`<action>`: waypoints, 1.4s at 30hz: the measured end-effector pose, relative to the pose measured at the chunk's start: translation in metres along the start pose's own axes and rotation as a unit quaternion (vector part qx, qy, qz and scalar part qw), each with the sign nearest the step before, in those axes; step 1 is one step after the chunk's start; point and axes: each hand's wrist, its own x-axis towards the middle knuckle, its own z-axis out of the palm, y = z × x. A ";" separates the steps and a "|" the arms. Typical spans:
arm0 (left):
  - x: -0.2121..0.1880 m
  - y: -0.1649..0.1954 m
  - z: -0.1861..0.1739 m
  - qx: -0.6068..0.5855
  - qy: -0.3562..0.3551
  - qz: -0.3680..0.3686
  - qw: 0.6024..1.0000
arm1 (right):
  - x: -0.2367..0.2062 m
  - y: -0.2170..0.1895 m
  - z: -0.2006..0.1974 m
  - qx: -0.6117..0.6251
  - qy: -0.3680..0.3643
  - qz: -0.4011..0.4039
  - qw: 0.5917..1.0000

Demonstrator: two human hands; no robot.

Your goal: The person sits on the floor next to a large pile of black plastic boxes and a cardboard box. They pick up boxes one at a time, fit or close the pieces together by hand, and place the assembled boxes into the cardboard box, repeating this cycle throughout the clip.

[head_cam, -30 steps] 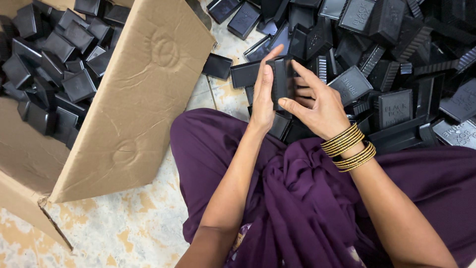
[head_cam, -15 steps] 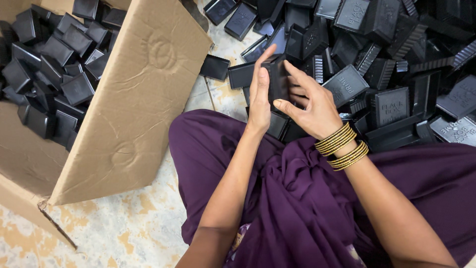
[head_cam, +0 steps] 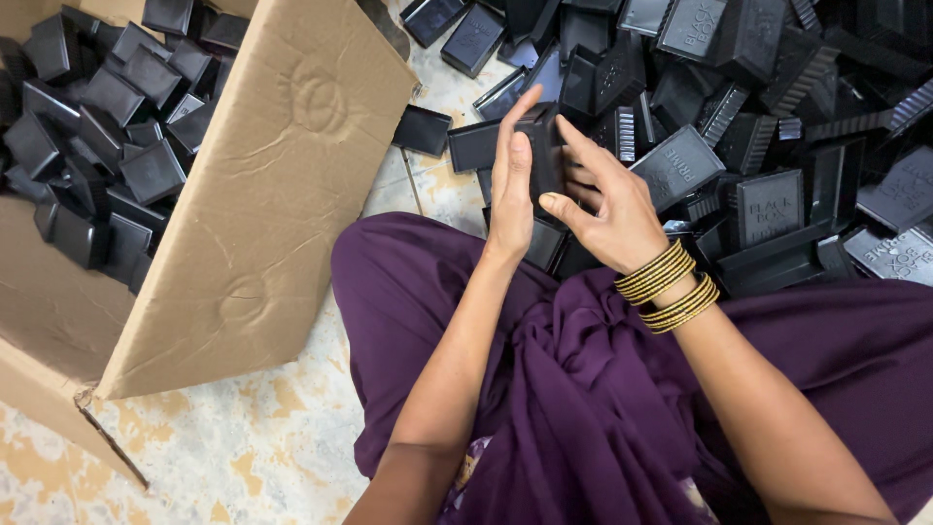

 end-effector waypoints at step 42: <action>0.008 0.000 -0.024 -0.020 0.036 -0.044 0.998 | 0.002 -0.011 -0.003 -0.092 0.093 -0.054 0.990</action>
